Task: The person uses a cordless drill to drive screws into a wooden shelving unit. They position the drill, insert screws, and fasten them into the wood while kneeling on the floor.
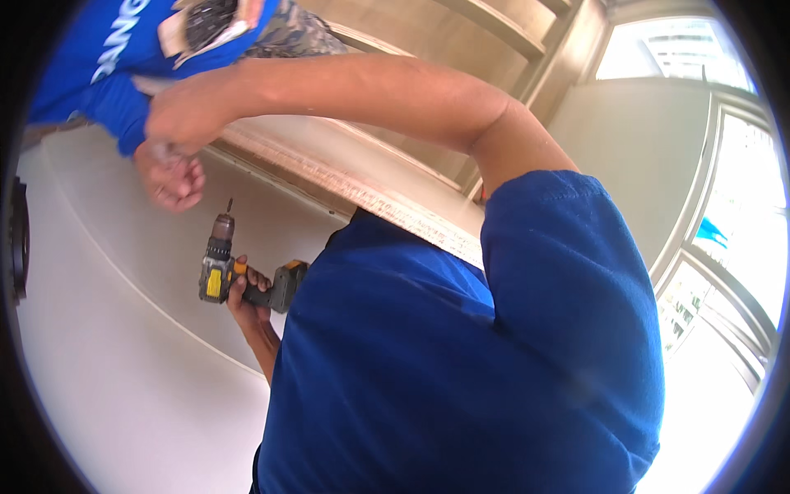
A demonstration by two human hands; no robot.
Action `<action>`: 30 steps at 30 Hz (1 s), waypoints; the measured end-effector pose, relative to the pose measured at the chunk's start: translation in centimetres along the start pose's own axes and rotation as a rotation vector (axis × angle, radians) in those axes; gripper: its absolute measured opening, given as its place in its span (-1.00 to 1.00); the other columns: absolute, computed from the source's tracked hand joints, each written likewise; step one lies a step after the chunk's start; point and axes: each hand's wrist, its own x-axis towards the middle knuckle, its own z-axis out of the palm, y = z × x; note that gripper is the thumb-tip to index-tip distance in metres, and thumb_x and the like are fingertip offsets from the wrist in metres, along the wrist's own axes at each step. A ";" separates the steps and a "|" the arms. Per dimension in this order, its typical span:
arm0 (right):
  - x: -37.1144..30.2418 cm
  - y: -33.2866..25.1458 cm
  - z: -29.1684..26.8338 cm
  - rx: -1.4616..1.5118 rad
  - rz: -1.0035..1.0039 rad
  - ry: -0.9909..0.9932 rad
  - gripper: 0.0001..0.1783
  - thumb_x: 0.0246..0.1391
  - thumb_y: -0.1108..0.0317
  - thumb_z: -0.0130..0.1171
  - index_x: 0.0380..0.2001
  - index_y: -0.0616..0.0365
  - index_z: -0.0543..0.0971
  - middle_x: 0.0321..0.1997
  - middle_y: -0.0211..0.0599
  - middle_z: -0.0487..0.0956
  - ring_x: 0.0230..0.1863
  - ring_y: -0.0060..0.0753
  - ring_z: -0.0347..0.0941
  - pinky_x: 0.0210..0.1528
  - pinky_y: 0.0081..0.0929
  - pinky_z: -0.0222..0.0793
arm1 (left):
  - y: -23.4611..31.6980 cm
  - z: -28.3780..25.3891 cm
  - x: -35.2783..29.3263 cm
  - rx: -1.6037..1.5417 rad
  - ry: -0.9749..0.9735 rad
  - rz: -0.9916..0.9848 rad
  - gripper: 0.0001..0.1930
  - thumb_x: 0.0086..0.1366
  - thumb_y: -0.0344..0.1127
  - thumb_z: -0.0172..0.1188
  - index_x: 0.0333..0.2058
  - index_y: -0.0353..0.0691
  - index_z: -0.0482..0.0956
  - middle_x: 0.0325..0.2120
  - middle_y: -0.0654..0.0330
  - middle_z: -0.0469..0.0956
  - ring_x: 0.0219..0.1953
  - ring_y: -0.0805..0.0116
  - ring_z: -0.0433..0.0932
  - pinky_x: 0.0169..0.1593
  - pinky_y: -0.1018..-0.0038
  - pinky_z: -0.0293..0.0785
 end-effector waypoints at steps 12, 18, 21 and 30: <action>-7.1 0.0 -2.7 0.266 0.226 0.188 -0.73 0.08 0.40 0.18 -0.18 0.13 0.76 -0.36 -0.12 0.69 -0.27 -0.06 0.62 -0.16 -0.13 0.49 | 3.4 4.2 0.3 0.203 -0.070 -0.110 -0.40 0.19 -0.26 0.31 0.17 -0.45 0.44 -0.50 0.16 0.48 -0.51 0.31 0.54 -0.30 0.34 0.58; -11.1 0.6 -0.6 0.633 0.508 0.214 -0.62 0.31 0.08 0.25 -0.10 0.19 0.71 -0.21 -0.19 0.73 -0.15 -0.34 0.66 -0.09 -0.29 0.55 | 2.9 3.5 0.5 0.138 -0.132 -0.096 -0.40 0.18 -0.27 0.31 0.17 -0.43 0.45 -0.50 0.15 0.48 -0.50 0.28 0.54 -0.30 0.32 0.57; -12.6 0.5 1.5 0.895 0.600 0.209 -0.59 0.42 0.10 0.16 -0.04 0.30 0.63 -0.08 -0.13 0.70 0.03 -0.30 0.66 0.06 -0.32 0.62 | 2.3 2.9 0.2 0.070 -0.121 -0.087 -0.39 0.15 -0.28 0.33 0.16 -0.43 0.46 -0.50 0.13 0.49 -0.49 0.26 0.54 -0.30 0.30 0.56; -11.6 1.0 4.1 0.922 0.859 0.403 -0.74 0.18 0.24 0.47 -0.26 0.26 0.76 -0.16 -0.26 0.70 -0.24 -0.39 0.61 -0.07 -0.43 0.54 | 1.8 4.0 1.5 0.001 -0.216 0.071 -0.39 0.05 -0.32 0.37 0.10 -0.47 0.53 -0.51 0.10 0.54 -0.52 0.24 0.56 -0.32 0.33 0.52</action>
